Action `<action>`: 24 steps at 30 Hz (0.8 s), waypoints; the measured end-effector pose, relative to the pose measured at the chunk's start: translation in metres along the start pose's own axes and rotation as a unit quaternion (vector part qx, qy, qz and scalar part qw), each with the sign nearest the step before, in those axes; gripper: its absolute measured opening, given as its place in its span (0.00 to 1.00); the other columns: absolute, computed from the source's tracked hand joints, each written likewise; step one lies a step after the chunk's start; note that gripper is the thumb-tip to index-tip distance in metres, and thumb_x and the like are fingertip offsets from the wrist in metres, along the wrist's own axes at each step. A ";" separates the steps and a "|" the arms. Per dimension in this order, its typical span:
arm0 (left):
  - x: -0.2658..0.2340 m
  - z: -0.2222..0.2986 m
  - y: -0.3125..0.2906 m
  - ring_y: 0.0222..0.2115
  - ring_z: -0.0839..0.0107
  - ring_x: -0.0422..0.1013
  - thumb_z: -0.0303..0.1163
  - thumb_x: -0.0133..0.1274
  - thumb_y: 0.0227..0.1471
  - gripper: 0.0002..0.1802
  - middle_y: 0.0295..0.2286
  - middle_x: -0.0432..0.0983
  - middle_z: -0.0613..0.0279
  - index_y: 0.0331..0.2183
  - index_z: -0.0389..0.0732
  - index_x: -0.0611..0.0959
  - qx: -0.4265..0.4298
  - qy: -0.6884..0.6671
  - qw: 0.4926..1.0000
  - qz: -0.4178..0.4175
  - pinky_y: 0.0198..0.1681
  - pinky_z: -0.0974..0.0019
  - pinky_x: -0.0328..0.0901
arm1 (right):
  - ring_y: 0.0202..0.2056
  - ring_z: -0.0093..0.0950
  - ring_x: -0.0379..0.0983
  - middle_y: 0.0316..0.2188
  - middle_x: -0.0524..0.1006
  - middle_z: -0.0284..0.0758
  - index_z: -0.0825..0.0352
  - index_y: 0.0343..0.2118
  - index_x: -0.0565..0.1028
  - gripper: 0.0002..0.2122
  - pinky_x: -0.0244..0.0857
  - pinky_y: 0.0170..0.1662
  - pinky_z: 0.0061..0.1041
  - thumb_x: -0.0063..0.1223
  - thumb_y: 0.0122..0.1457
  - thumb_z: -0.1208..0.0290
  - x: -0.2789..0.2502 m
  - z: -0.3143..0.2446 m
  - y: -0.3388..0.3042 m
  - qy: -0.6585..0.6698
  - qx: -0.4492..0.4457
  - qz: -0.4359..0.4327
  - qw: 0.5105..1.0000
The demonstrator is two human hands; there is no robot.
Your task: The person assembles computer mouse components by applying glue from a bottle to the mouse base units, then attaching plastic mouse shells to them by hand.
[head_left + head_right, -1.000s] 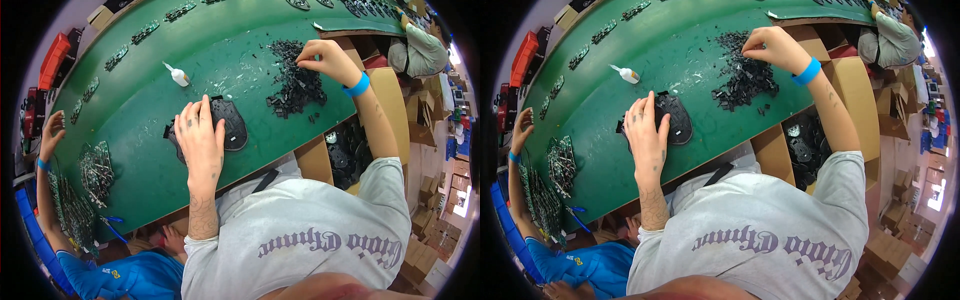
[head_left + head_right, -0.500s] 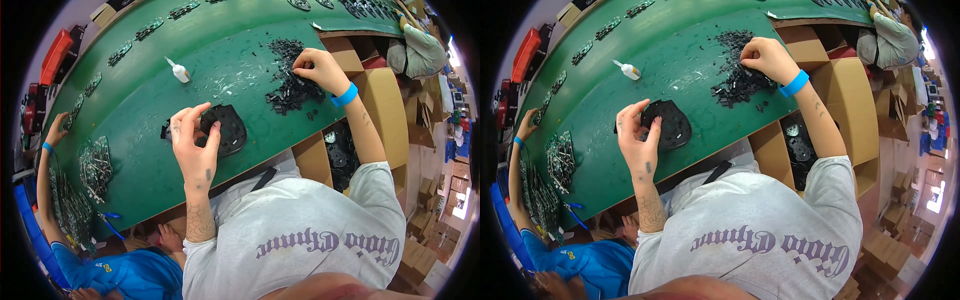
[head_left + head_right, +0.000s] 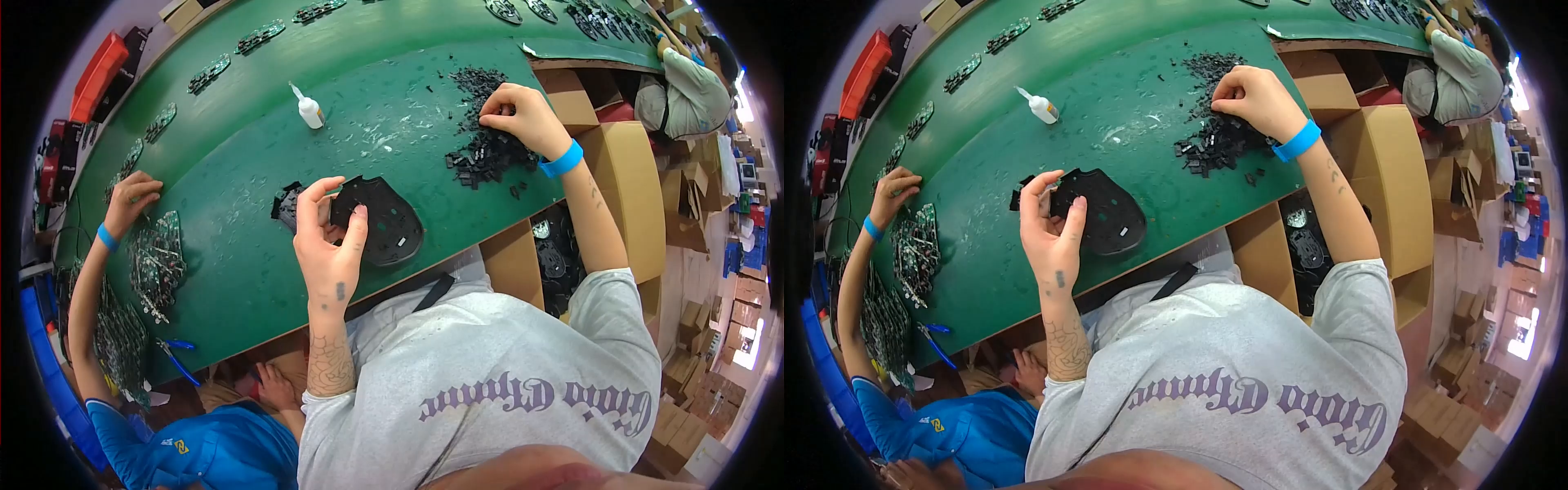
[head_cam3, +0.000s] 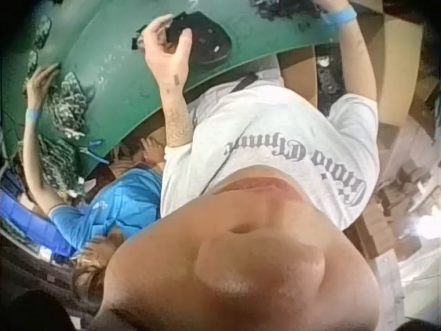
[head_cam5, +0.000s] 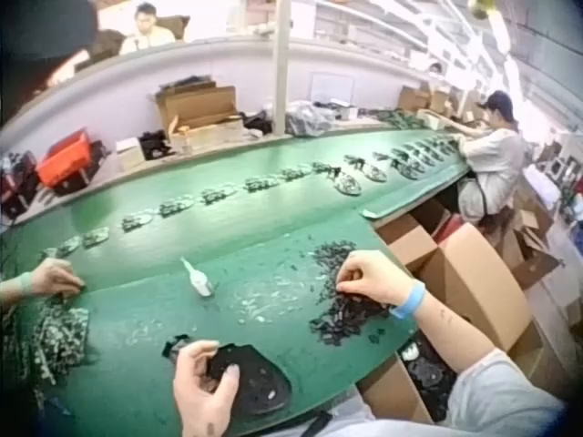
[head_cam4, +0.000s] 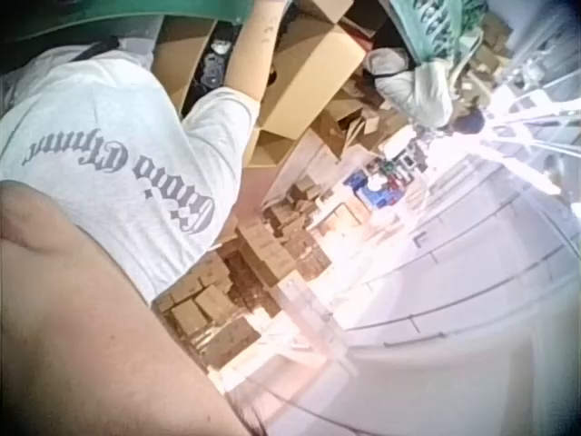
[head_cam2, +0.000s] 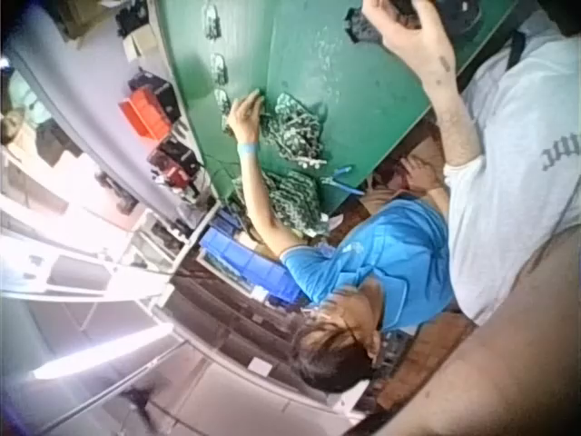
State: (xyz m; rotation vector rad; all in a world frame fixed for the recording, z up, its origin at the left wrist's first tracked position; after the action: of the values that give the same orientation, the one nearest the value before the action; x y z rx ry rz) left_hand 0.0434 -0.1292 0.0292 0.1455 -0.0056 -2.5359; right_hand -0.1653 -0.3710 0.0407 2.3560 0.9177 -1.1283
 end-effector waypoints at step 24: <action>0.011 0.010 -0.002 0.24 0.82 0.69 0.22 0.51 0.55 0.22 0.31 0.72 0.62 0.51 0.38 0.68 0.086 -0.016 0.994 0.066 0.26 0.77 0.66 | 0.40 0.22 0.74 0.40 0.77 0.35 0.71 0.31 0.79 0.06 0.69 0.43 0.20 0.60 0.50 0.82 0.049 -0.105 -0.040 0.357 -0.045 0.111 0.926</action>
State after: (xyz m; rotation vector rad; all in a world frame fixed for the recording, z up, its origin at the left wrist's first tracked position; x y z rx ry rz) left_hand 0.0318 -0.1343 0.0381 0.1679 -0.2396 -2.4028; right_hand -0.1125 -0.2633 0.0642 2.7357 0.8486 -0.1084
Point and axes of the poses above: each hand's wrist, its own y-axis towards the middle knuckle, its own x-axis out of the palm, z = x × y, the point moved 6 cm from there along y, towards the middle knuckle
